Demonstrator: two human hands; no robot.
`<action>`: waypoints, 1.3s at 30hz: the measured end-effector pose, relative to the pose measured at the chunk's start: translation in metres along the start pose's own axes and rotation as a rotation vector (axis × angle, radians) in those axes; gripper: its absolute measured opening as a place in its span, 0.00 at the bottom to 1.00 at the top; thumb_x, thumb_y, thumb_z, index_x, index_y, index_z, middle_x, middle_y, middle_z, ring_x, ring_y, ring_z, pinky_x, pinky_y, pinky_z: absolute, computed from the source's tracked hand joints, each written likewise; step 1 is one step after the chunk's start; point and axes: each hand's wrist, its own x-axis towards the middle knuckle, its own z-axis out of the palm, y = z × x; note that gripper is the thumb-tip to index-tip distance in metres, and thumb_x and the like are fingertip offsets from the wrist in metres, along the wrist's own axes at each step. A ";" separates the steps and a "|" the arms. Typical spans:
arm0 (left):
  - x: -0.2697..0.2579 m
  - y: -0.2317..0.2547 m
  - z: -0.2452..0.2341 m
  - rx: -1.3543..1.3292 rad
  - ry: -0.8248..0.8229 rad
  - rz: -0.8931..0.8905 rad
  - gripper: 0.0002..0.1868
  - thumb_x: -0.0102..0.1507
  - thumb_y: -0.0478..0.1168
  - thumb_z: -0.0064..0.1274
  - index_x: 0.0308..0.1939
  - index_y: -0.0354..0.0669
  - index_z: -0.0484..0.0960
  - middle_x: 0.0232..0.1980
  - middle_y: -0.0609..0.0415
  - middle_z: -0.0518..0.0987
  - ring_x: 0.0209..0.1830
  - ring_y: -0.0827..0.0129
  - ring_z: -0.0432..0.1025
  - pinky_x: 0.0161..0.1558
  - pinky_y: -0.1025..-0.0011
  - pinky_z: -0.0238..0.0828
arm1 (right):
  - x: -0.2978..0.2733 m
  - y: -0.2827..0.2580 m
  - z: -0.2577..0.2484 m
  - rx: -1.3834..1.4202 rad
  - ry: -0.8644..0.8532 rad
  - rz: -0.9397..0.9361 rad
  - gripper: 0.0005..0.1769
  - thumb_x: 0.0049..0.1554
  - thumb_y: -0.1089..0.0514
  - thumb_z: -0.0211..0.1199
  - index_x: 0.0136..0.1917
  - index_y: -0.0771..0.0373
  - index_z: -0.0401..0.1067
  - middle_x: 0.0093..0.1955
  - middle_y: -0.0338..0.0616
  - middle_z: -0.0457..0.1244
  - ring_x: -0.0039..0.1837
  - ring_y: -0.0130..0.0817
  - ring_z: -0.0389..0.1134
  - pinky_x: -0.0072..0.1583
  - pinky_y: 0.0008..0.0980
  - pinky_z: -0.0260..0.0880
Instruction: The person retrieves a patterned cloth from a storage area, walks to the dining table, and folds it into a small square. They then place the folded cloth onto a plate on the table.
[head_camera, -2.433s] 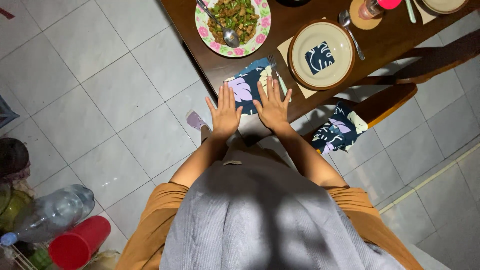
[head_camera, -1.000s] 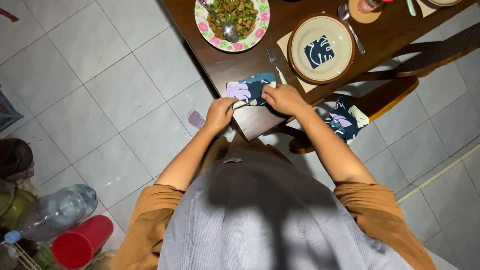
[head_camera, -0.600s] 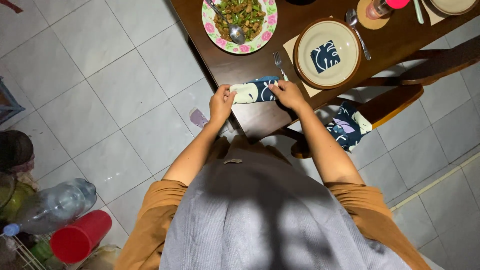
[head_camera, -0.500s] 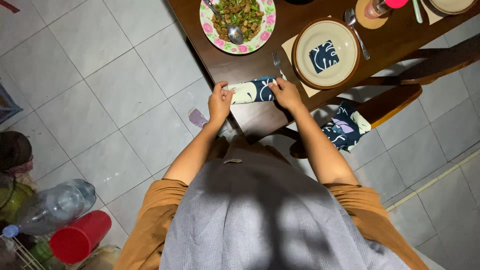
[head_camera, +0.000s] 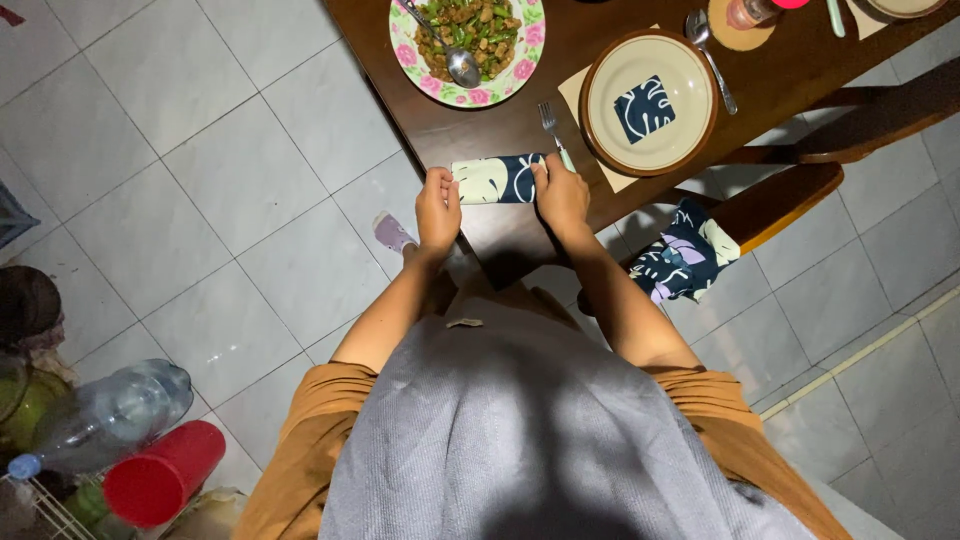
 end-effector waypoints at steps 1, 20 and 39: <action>0.001 0.002 0.001 0.016 0.010 0.003 0.04 0.67 0.29 0.49 0.46 0.37 0.73 0.36 0.44 0.78 0.31 0.58 0.73 0.37 0.65 0.71 | -0.001 -0.001 0.000 -0.021 0.012 0.006 0.16 0.66 0.43 0.56 0.50 0.58 0.70 0.46 0.59 0.68 0.51 0.64 0.68 0.53 0.60 0.65; -0.015 0.027 0.002 0.821 -0.246 0.554 0.28 0.67 0.46 0.54 0.70 0.40 0.72 0.79 0.44 0.58 0.79 0.47 0.53 0.73 0.35 0.45 | -0.004 0.004 0.012 -0.064 0.136 -0.187 0.15 0.65 0.47 0.58 0.51 0.61 0.65 0.50 0.53 0.66 0.47 0.61 0.68 0.48 0.57 0.66; -0.023 0.021 0.012 0.779 -0.394 0.465 0.38 0.68 0.53 0.45 0.77 0.33 0.61 0.81 0.33 0.51 0.81 0.37 0.45 0.77 0.46 0.40 | -0.042 -0.001 0.043 -0.213 0.014 -0.389 0.40 0.65 0.38 0.52 0.83 0.58 0.50 0.86 0.57 0.38 0.86 0.52 0.39 0.76 0.72 0.29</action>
